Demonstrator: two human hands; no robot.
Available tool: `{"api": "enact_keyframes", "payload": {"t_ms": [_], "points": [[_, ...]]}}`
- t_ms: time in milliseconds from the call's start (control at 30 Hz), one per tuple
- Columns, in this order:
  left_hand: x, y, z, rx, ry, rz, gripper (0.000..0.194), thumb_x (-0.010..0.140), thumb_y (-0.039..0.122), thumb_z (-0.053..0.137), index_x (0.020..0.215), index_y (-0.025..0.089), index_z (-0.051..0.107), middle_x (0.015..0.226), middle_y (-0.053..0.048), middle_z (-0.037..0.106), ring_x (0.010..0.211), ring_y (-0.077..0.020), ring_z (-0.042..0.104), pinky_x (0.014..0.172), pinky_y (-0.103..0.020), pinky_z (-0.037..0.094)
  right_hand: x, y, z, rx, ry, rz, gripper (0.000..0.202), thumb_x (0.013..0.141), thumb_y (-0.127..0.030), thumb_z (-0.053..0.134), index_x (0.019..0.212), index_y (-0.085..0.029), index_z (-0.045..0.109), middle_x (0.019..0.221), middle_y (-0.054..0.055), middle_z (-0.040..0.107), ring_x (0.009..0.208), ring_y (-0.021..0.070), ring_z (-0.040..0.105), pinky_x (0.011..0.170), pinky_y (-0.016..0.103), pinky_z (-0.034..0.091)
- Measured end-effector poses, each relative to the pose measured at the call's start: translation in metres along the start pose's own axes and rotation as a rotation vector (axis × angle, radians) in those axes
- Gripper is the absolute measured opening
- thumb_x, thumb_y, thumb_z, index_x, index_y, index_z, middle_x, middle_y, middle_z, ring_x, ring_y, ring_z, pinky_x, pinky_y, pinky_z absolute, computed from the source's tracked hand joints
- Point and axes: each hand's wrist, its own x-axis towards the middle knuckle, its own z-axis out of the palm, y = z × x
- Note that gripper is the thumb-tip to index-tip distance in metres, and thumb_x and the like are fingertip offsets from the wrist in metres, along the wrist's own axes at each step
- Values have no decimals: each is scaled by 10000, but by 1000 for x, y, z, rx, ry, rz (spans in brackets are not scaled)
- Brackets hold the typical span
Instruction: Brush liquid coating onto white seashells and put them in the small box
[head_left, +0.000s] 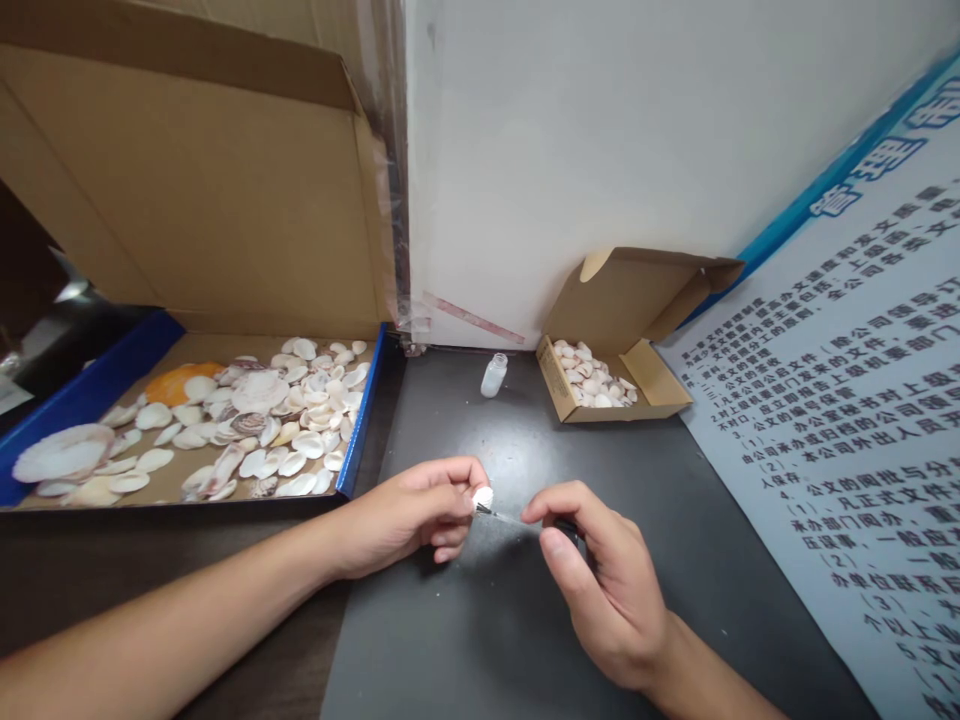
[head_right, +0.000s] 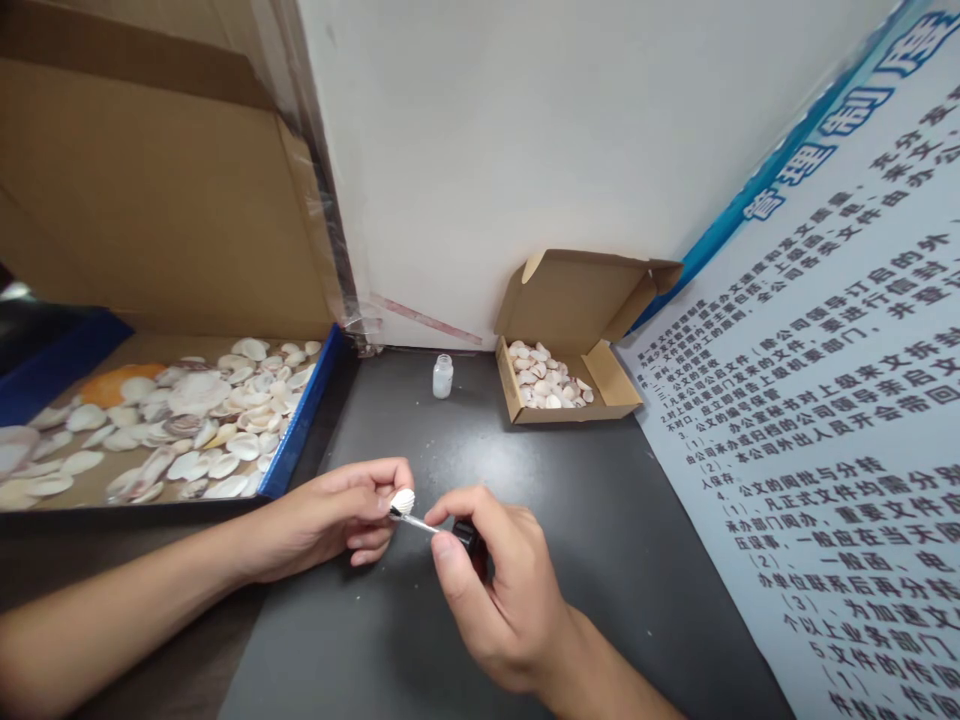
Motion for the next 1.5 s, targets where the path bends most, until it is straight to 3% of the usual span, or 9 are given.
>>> {"api": "enact_keyframes", "payload": {"t_ms": [467, 633, 800, 967, 1500], "points": [[-1, 0, 0, 3, 2, -6, 128, 840, 224, 600, 820, 179, 482, 642, 71, 332, 529, -68, 284, 524, -216, 297, 1, 1, 3, -10, 32, 53, 83, 886, -166, 551, 942, -226, 539, 529, -107, 404, 404, 79, 420, 431, 197, 334], [-1, 0, 0, 1, 2, -7, 148, 833, 245, 614, 822, 180, 481, 631, 75, 323, 531, -71, 285, 525, -217, 296, 0, 2, 1, 5, -3, 34, 106, 929, -192, 472, 960, -226, 567, 540, -92, 402, 421, 93, 420, 459, 219, 345], [-2, 0, 0, 9, 5, -11, 164, 826, 253, 626, 817, 180, 479, 638, 73, 332, 529, -69, 288, 527, -218, 296, 1, 2, 2, -13, 27, 62, 62, 892, -177, 539, 940, -215, 553, 523, -99, 421, 413, 92, 432, 438, 209, 351], [-2, 1, 2, 9, 20, -12, 185, 816, 272, 639, 817, 185, 476, 626, 77, 327, 527, -72, 281, 525, -220, 293, 1, 0, 0, 0, -3, 51, 105, 927, -200, 471, 937, -213, 574, 528, -86, 411, 413, 101, 419, 448, 229, 348], [-2, 2, 3, 2, 28, -13, 190, 807, 271, 647, 820, 184, 478, 629, 75, 335, 528, -71, 282, 525, -220, 287, 0, 0, 1, 10, 5, 60, 68, 922, -186, 500, 940, -219, 557, 523, -95, 390, 410, 93, 422, 443, 219, 343]]}}
